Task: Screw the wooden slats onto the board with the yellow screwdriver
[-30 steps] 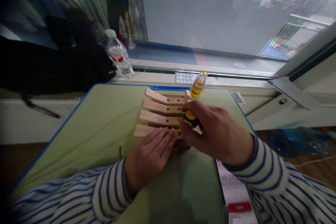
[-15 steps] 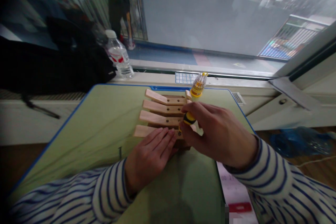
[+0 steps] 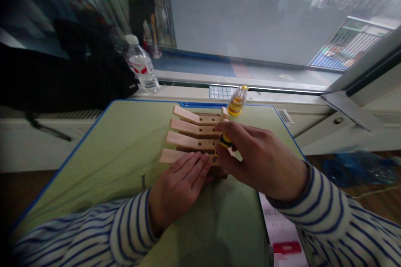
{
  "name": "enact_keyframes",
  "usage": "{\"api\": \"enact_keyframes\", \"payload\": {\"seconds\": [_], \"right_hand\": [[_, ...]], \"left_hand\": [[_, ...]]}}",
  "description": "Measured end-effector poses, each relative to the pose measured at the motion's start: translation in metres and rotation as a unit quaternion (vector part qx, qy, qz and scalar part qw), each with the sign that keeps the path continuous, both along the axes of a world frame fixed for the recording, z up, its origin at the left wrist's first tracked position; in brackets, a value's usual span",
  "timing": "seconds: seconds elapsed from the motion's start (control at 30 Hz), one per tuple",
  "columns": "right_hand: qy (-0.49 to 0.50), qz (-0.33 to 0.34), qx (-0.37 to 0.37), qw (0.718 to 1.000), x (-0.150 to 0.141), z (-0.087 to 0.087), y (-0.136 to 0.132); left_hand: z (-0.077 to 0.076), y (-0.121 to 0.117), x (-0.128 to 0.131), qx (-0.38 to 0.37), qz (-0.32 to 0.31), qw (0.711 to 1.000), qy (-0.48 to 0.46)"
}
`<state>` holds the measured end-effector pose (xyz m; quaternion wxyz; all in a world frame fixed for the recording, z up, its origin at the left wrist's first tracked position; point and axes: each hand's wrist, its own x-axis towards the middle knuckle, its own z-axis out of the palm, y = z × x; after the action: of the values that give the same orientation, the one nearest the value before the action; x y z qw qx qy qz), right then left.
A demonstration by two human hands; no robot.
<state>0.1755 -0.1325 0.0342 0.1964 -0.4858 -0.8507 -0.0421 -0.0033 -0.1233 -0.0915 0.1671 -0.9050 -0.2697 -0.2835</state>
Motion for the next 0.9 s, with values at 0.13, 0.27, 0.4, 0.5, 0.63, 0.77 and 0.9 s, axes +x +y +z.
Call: {"api": "enact_keyframes", "payload": {"seconds": [0.13, 0.27, 0.4, 0.5, 0.63, 0.77, 0.9], "right_hand": [[-0.001, 0.012, 0.013, 1.000, 0.0023, -0.0021, 0.0005], [-0.007, 0.015, 0.026, 1.000, 0.0031, -0.0024, 0.0001], [-0.007, 0.014, 0.024, 1.000, 0.0012, -0.0009, -0.0013], [0.005, 0.017, 0.004, 1.000, -0.0011, 0.0001, -0.0027], [0.028, 0.018, -0.008, 0.999, -0.0024, -0.0003, -0.0033], [0.038, 0.032, 0.011, 0.999, -0.0009, -0.0020, -0.0022], [0.040, 0.035, 0.028, 0.998, 0.0001, -0.0042, -0.0012]], "left_hand": [[0.0000, -0.0011, 0.0006, 0.000, 0.000, 1.000, -0.003], [0.0006, -0.0007, 0.0007, 0.001, -0.001, 1.000, -0.003], [0.0002, 0.0003, 0.0004, 0.008, -0.001, 1.000, -0.013], [0.0005, 0.0010, 0.0002, 0.006, -0.004, 1.000, -0.011], [0.0019, 0.0012, 0.0001, 0.006, -0.005, 1.000, -0.005], [0.0010, 0.0012, -0.0001, 0.006, -0.002, 1.000, -0.010], [-0.0002, 0.0011, -0.0002, 0.003, -0.002, 1.000, -0.005]]}}
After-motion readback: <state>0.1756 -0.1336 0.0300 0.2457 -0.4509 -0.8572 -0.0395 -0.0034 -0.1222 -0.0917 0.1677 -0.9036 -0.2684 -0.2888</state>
